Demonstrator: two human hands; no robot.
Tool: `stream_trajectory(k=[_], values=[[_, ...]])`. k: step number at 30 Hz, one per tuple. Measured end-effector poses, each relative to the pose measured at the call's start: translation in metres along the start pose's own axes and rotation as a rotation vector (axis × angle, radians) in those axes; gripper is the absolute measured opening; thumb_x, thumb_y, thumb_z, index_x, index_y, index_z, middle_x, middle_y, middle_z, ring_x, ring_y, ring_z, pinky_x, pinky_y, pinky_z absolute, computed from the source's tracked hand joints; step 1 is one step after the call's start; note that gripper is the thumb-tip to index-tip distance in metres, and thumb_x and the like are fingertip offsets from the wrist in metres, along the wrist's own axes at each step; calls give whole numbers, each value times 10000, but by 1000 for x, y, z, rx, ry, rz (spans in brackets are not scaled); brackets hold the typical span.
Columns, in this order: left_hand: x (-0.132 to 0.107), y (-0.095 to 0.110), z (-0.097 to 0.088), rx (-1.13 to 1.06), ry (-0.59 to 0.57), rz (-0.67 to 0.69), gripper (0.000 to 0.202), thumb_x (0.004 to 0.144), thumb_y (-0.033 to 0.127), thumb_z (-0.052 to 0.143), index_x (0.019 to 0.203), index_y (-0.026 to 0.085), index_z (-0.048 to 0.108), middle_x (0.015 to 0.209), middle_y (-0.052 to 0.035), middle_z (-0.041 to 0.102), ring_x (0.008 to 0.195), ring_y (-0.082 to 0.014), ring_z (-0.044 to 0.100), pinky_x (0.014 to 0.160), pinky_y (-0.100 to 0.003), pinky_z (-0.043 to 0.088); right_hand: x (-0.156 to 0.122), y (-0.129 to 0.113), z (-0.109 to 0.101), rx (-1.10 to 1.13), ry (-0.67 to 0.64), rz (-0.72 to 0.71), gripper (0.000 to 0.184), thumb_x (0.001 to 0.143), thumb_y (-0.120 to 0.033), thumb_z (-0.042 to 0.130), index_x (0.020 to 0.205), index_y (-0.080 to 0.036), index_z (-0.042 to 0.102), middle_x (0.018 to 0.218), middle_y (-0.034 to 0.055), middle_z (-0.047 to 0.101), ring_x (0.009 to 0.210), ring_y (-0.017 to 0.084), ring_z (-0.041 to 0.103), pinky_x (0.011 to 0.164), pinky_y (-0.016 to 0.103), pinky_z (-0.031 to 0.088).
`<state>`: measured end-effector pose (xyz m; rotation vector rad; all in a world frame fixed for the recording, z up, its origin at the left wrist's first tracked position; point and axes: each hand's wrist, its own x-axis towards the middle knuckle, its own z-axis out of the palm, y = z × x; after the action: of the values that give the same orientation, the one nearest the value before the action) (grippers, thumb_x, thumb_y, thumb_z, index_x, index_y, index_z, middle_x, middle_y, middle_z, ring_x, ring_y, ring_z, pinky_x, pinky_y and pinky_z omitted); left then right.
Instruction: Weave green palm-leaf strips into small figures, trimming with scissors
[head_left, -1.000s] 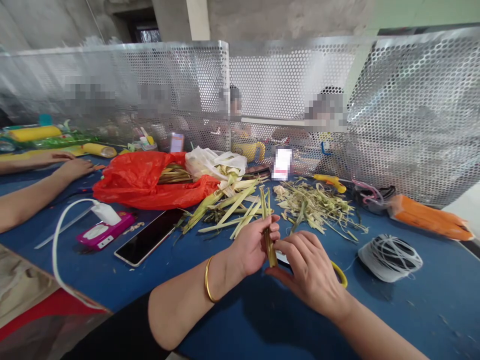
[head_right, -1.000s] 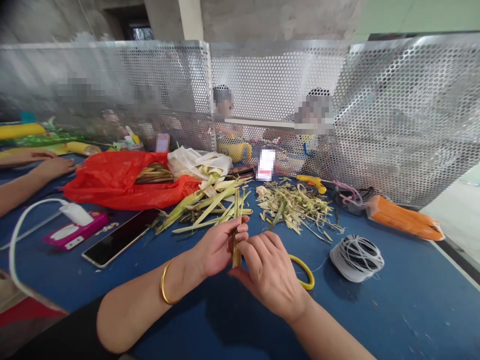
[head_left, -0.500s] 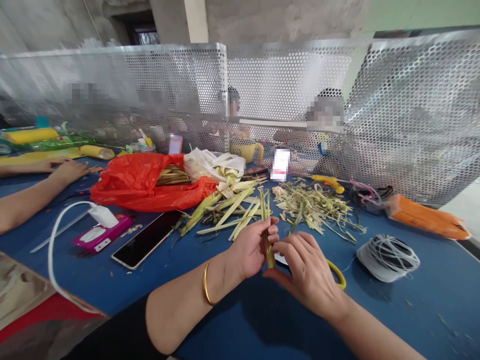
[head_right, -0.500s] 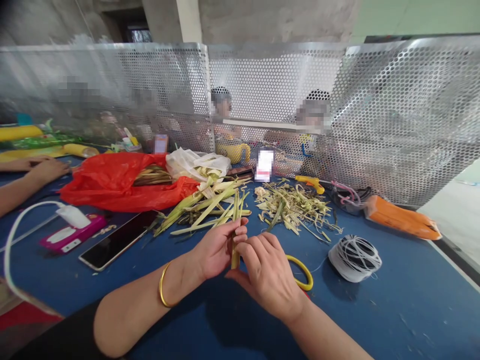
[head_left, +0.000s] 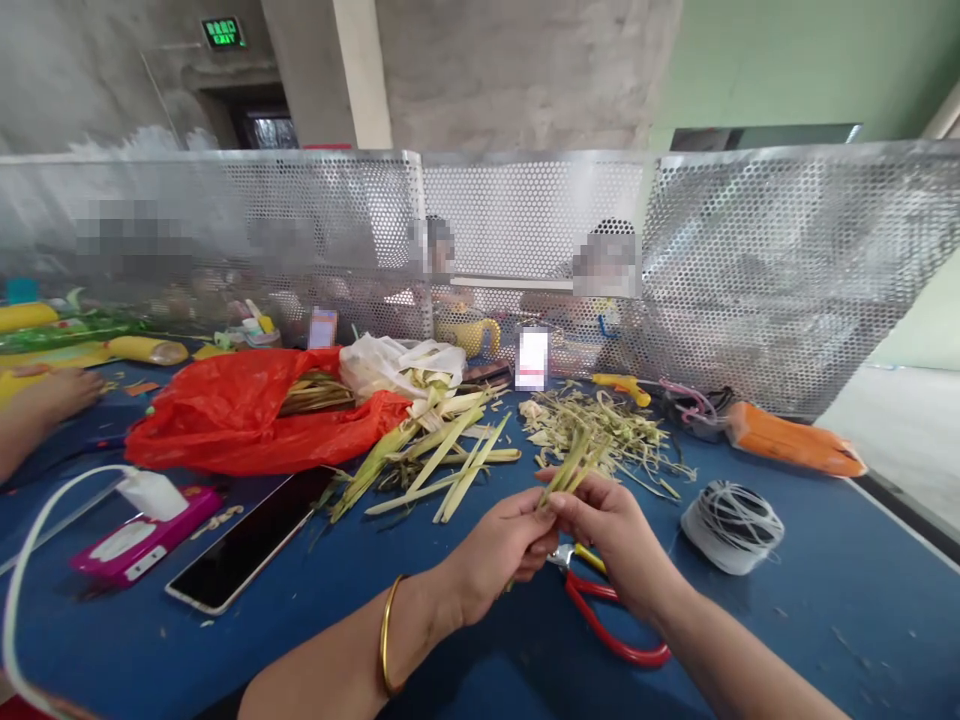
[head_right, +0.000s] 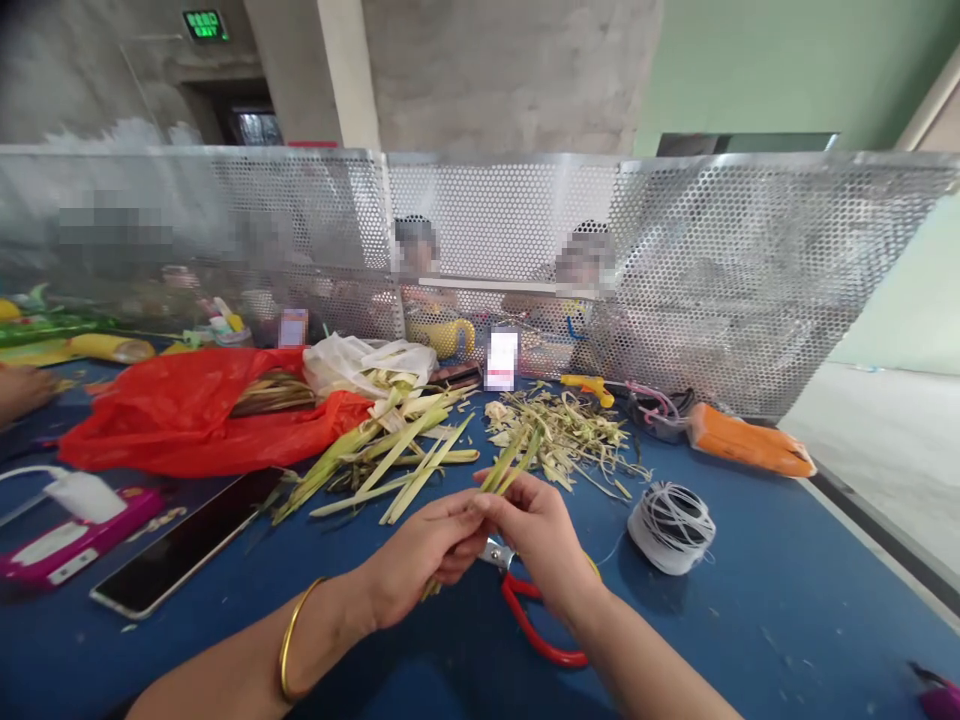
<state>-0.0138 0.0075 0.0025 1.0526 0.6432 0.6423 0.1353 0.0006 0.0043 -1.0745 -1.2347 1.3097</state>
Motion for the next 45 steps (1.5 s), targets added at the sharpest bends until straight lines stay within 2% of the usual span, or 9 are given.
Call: stream_trajectory(k=[5,12,19,23,30,36,38,41,45], values=[[-1,0,-1,193,0,39,363,876,519,486,785,171,535,601,55,324,512,-81,202,486,-250,134,-3,-6,1,53,-34,10,306,716,-426,741,707,-145,623,490,-40,533,463,88,466,479,225,322],[5,3,-19,506,137,193,390,892,483,463,719,172,622,547,46,333,530,-112,304,510,-247,204,0,-25,-15,-91,230,-103,335,665,-469,757,698,-164,621,491,-29,575,485,109,504,541,245,393],[1,9,-15,645,195,218,232,875,356,504,950,192,650,654,21,566,517,-122,468,523,-231,317,-3,-13,-4,-167,180,-69,316,700,-471,715,703,-170,619,522,-14,623,515,139,596,550,253,445],[-2,13,-9,784,228,262,231,884,275,477,766,186,654,642,-3,586,562,-136,499,558,-232,325,-4,-4,3,-176,100,-48,307,708,-461,701,690,-166,620,539,-14,621,497,127,573,510,242,432],[-3,5,-18,1046,305,499,190,863,257,557,719,227,677,699,-29,592,669,-165,511,612,-245,281,-3,7,1,-321,111,-85,258,767,-409,638,664,-181,575,550,-33,578,482,116,552,476,231,412],[-1,10,-20,893,290,381,221,846,269,560,660,208,662,613,-12,573,599,-147,499,584,-240,297,0,-11,-18,-432,-17,-47,216,810,-405,548,864,-196,543,678,-17,647,534,135,604,526,257,462],[0,14,-20,676,286,264,255,851,322,542,658,188,640,555,5,531,509,-125,469,528,-230,312,-7,-19,-33,-789,6,-152,152,801,-345,574,867,-210,552,705,-16,639,618,147,611,557,251,433],[2,16,-22,383,289,164,277,836,376,551,672,160,609,568,5,536,469,-101,471,478,-210,344,-28,-15,-50,-1332,-97,-105,109,754,-295,639,795,-212,580,774,15,655,660,176,611,555,261,376],[4,11,-22,252,271,117,273,815,387,584,691,145,600,576,15,512,448,-69,433,423,-181,312,-55,10,-48,-1587,-80,-111,61,751,-168,582,809,-186,573,833,61,635,729,206,607,602,289,392]])
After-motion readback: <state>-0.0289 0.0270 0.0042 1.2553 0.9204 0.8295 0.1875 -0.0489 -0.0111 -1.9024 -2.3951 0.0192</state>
